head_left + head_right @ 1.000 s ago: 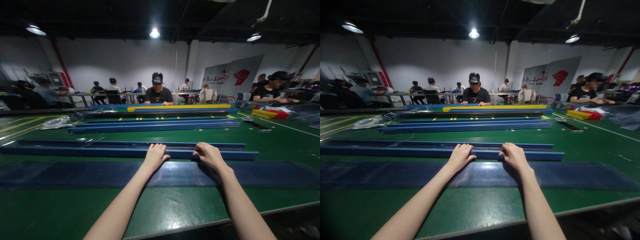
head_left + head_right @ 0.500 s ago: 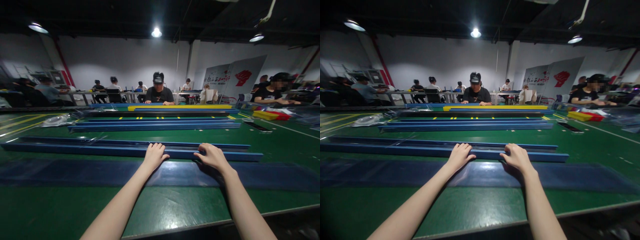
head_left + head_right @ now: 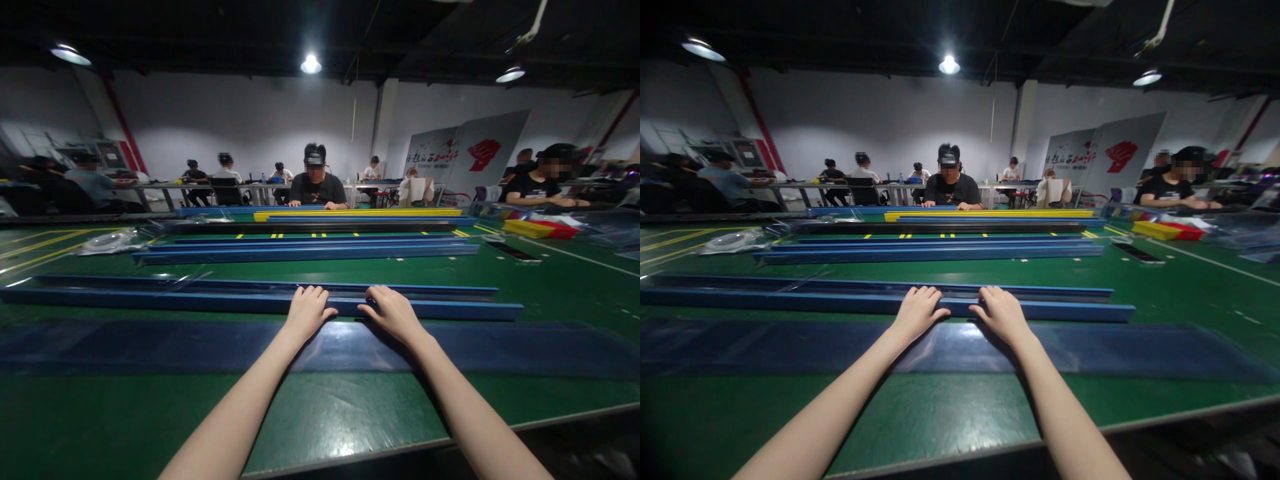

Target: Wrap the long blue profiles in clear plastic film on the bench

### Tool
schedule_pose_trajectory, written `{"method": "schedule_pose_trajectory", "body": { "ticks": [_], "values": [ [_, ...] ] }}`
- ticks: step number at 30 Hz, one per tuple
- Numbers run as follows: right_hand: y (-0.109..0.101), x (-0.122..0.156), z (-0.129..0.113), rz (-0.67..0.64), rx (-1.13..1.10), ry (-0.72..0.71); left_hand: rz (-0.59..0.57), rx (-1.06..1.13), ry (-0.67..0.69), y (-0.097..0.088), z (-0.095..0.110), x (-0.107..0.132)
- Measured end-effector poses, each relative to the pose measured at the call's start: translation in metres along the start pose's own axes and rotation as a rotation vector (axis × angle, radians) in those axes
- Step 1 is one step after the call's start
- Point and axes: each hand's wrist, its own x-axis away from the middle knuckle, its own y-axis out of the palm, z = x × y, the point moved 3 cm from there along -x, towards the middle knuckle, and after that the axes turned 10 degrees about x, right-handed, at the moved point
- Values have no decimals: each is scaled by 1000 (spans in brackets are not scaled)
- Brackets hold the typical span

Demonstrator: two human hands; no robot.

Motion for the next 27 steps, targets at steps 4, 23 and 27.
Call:
{"method": "schedule_pose_trajectory", "body": {
  "ticks": [4,23,27],
  "values": [
    [3,-4,-10,5,28,5,-13,-2,-8,-1,0,0],
    [1,-4,1,-4,20,62,-27,-10,-8,-3,0,0],
    [-1,-5,1,2,45,43,-20,-6,-7,-4,1,-1]
  ]
}}
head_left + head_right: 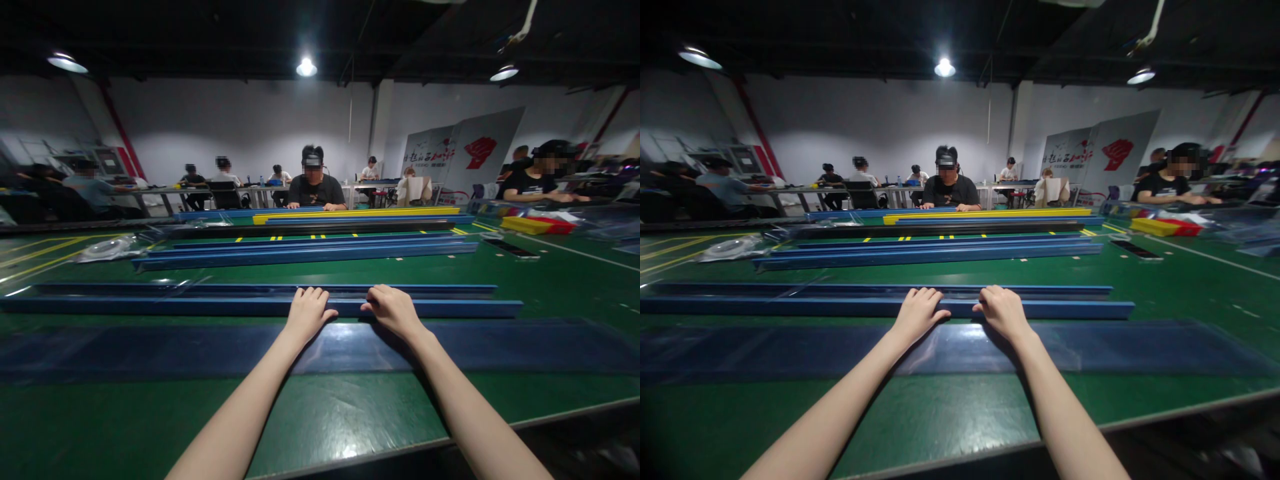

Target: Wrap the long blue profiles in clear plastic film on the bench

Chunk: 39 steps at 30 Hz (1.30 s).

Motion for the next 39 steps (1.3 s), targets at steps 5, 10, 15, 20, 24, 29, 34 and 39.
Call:
{"method": "schedule_pose_trajectory", "body": {
  "ticks": [5,10,15,20,24,29,34,39],
  "values": [
    [-3,2,7,-24,-1,7,24,3,18,-2,2,-1],
    [-3,7,20,-35,-18,24,34,19,31,-3,4,-1],
    [-2,11,31,-16,-42,57,22,27,36,-2,3,-1],
    [-1,13,33,-1,-66,60,11,30,42,0,3,-1],
    [0,13,33,3,-93,59,4,29,39,0,2,-1],
    [1,14,33,14,-130,65,-7,11,40,2,3,-1],
    [0,13,32,6,-124,66,-13,-3,36,4,1,-1],
    [0,13,32,6,-127,65,-25,-10,36,6,0,-2]
  ]
}}
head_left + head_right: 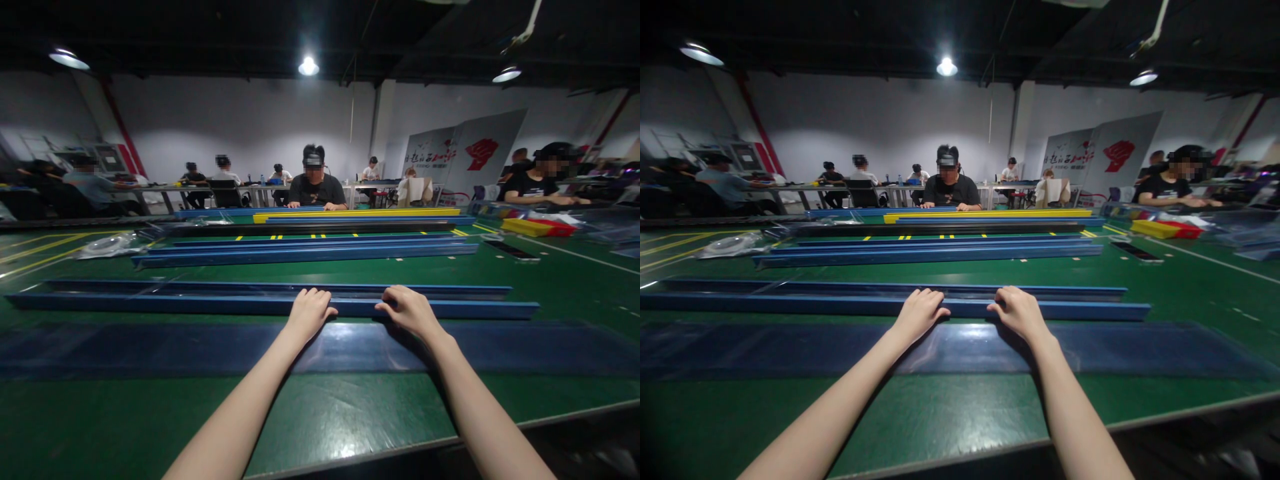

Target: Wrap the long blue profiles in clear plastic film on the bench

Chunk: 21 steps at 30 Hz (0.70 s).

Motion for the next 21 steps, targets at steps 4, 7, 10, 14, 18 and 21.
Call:
{"method": "schedule_pose_trajectory", "body": {
  "ticks": [4,7,10,14,18,21],
  "values": [
    [1,0,1,4,5,-4,-9,7,-7,-1,0,0],
    [2,0,1,8,9,-5,-16,8,-14,-1,1,0],
    [2,0,1,6,1,-9,-26,9,-16,-1,1,0],
    [2,0,1,4,-3,-9,-28,10,-16,-1,0,-1],
    [1,0,1,2,-2,-7,-33,11,-18,-1,0,-1],
    [1,0,1,3,-6,-8,-32,10,-20,-2,0,-1]
  ]
}}
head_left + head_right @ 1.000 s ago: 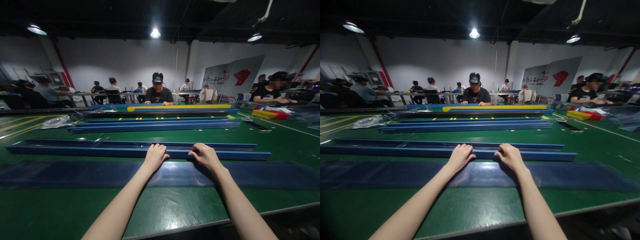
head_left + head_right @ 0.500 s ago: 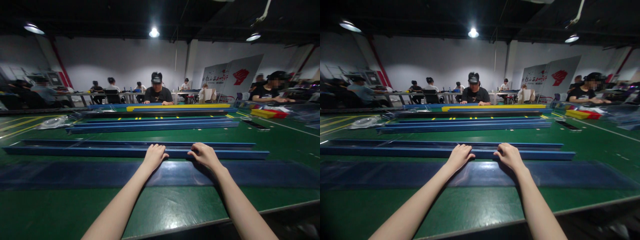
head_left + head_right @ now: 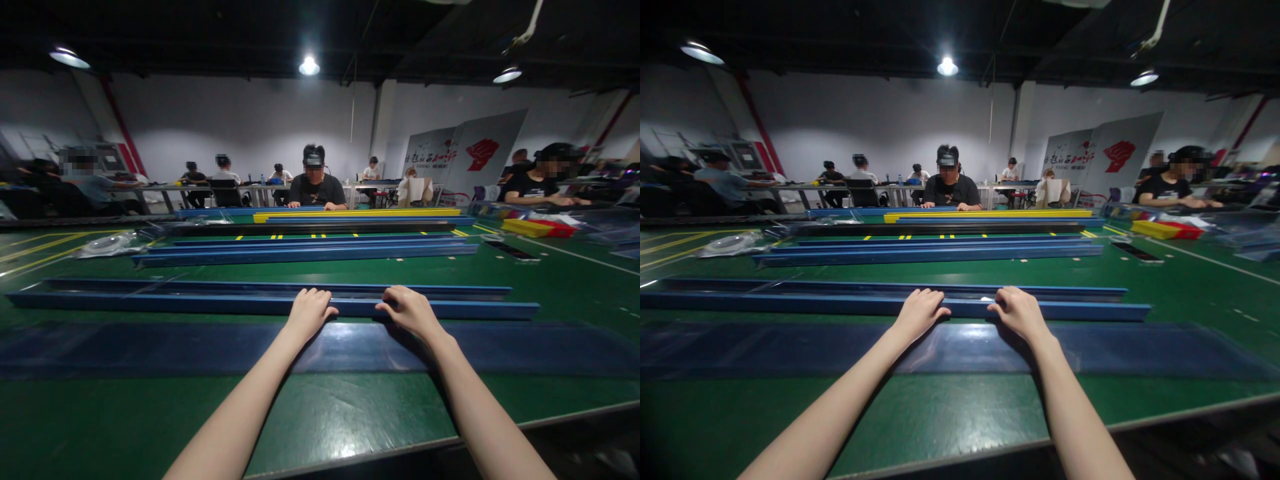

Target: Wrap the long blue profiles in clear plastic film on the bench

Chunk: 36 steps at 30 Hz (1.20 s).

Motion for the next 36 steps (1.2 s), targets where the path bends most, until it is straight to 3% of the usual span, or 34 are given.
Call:
{"method": "schedule_pose_trajectory", "body": {
  "ticks": [36],
  "values": [
    [0,0,0,-17,-7,6,-45,37,-94,-6,1,-1]
  ]
}}
